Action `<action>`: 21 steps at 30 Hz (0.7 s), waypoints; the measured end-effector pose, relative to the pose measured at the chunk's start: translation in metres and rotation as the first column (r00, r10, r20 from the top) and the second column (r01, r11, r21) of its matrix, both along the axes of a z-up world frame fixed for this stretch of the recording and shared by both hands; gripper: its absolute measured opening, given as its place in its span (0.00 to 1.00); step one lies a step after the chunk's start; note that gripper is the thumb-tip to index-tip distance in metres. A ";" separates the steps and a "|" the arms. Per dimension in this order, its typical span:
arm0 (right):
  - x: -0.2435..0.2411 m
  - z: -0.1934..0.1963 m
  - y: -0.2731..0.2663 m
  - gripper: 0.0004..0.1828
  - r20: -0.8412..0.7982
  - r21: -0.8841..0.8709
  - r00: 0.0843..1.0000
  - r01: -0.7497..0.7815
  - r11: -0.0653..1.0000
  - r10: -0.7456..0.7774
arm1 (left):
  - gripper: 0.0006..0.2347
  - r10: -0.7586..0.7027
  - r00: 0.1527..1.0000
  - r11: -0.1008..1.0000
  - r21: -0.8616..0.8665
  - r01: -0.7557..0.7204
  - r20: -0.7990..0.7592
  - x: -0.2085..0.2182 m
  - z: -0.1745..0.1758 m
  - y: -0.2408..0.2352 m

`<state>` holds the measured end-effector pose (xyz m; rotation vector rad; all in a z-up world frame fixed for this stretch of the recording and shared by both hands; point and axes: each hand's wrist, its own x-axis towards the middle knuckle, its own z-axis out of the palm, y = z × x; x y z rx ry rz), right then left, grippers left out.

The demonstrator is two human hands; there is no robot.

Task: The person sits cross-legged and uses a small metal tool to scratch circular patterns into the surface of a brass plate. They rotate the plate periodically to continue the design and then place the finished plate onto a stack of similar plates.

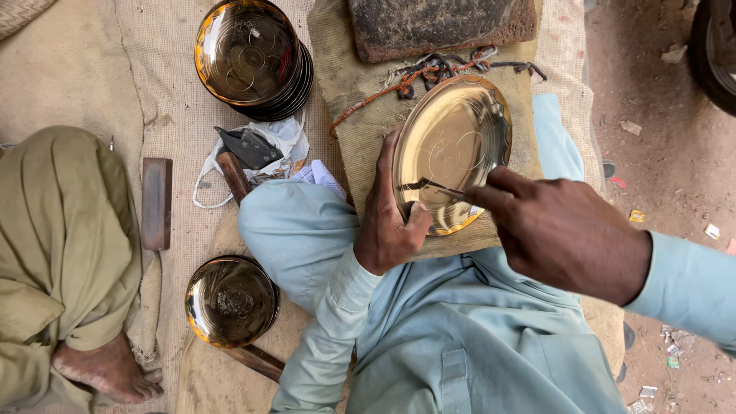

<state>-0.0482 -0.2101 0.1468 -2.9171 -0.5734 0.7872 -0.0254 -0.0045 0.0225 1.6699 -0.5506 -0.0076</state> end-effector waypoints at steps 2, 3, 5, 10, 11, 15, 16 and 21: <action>0.011 0.011 0.006 0.25 -0.107 0.000 0.983 0.152 0.988 -0.151 | 0.39 -0.005 0.999 1.000 0.007 0.004 0.040 -0.001 0.001 -0.001; 0.017 0.016 0.010 0.22 -0.110 0.052 0.982 0.163 0.985 -0.156 | 0.39 -0.003 0.999 1.000 0.007 0.003 0.044 -0.001 0.002 -0.001; 0.026 0.023 0.015 0.18 -0.120 0.156 0.979 0.184 0.971 -0.166 | 0.40 -0.002 0.999 1.000 0.008 0.001 0.049 -0.002 0.002 -0.002; 0.039 0.027 0.023 0.15 -0.106 0.214 0.984 0.165 0.963 -0.145 | 0.39 0.003 0.999 1.000 0.001 -0.003 0.036 -0.003 0.001 -0.001; 0.039 0.025 0.024 0.16 -0.096 0.235 0.985 0.163 0.958 -0.144 | 0.40 -0.003 1.000 1.000 -0.015 0.003 0.027 -0.002 0.000 -0.001; 0.022 0.014 0.027 0.17 -0.173 -0.013 0.979 0.105 0.994 -0.105 | 0.40 0.001 1.000 1.000 -0.010 -0.001 0.020 -0.002 -0.004 0.000; 0.012 0.009 0.028 0.21 -0.164 -0.093 0.986 0.003 0.996 -0.019 | 0.40 -0.005 1.000 1.000 -0.022 0.006 0.012 -0.001 -0.005 0.001; -0.017 -0.016 0.000 0.16 0.045 -0.303 0.730 -0.640 0.706 0.682 | 0.40 -0.001 1.000 0.999 -0.052 0.000 -0.026 -0.001 -0.006 0.001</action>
